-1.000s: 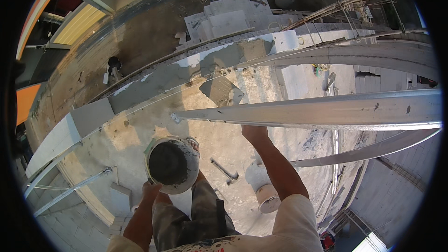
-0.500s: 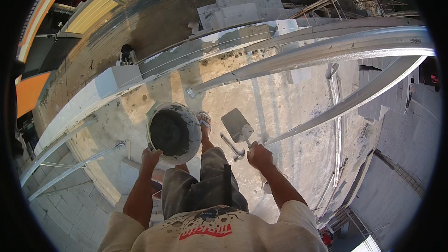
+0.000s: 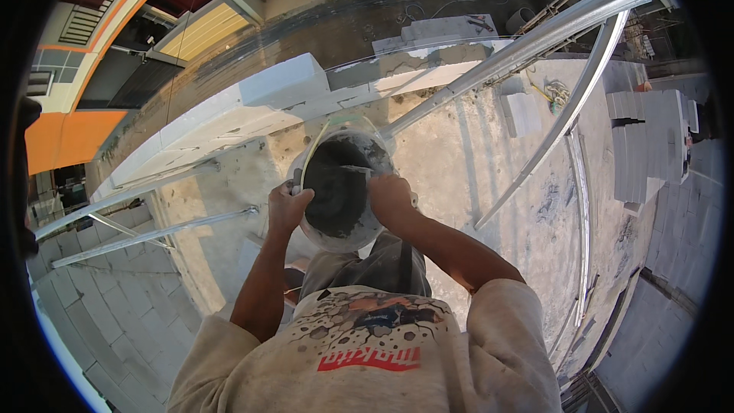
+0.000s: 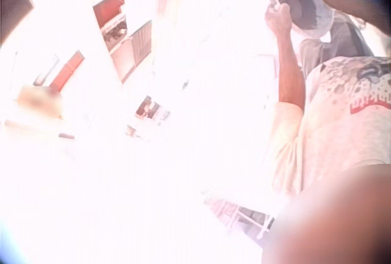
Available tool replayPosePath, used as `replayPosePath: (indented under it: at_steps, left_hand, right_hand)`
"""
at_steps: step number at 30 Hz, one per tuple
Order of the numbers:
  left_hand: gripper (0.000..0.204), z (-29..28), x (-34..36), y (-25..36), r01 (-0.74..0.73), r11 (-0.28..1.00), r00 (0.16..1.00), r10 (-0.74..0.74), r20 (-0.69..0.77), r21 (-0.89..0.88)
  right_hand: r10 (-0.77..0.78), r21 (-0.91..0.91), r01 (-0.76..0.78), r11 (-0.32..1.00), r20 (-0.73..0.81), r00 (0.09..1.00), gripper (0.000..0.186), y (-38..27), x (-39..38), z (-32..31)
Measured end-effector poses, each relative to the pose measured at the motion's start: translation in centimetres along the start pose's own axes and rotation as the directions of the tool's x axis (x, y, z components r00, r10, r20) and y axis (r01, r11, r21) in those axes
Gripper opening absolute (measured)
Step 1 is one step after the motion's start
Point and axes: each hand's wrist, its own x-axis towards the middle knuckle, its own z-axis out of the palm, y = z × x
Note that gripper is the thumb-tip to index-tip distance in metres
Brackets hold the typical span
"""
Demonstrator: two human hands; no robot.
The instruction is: The person applies mortar to a metal frame on a rooftop, places white foam panels onto the frame, and secures them with a hammer. The person repeats this process for multiple panels, occasionally measuring and adjusting the placement.
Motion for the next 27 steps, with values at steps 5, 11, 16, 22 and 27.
replayPosePath:
  at_steps: [5, 11, 16, 22, 27]
  left_hand:
    - [0.034, -5.3, -2.4, 1.7, -0.139, 0.985, 0.984, 0.125, -0.130, -0.101]
    - [0.035, -10.1, -4.7, 1.8, -0.158, 0.952, 0.979, 0.116, -0.170, -0.262]
    - [0.035, -12.7, -6.3, 0.2, -0.152, 0.971, 0.950, 0.091, -0.299, -0.186]
    - [0.031, -15.8, -6.4, -4.0, -0.188, 0.842, 0.953, 0.031, -0.302, -0.506]
    - [0.026, -15.3, -5.6, -9.6, -0.194, 0.605, 0.960, -0.045, -0.276, -0.773]
  right_hand:
    - [-0.025, 0.133, 0.011, 0.991, 0.104, 0.994, 0.018, -6.8, -5.1, -2.6]
    - [-0.225, 0.180, 0.185, 0.966, 0.235, 0.945, 0.035, -12.6, -10.8, -7.4]
    - [-0.274, 0.550, 0.105, 0.828, 0.235, 0.933, 0.049, -14.6, -12.4, -11.1]
    - [-0.211, 0.836, -0.201, 0.510, 0.348, 0.914, 0.051, -12.5, -12.9, -13.3]
    - [-0.188, 0.944, -0.321, 0.080, 0.331, 0.925, 0.048, -10.2, -14.2, -10.4]
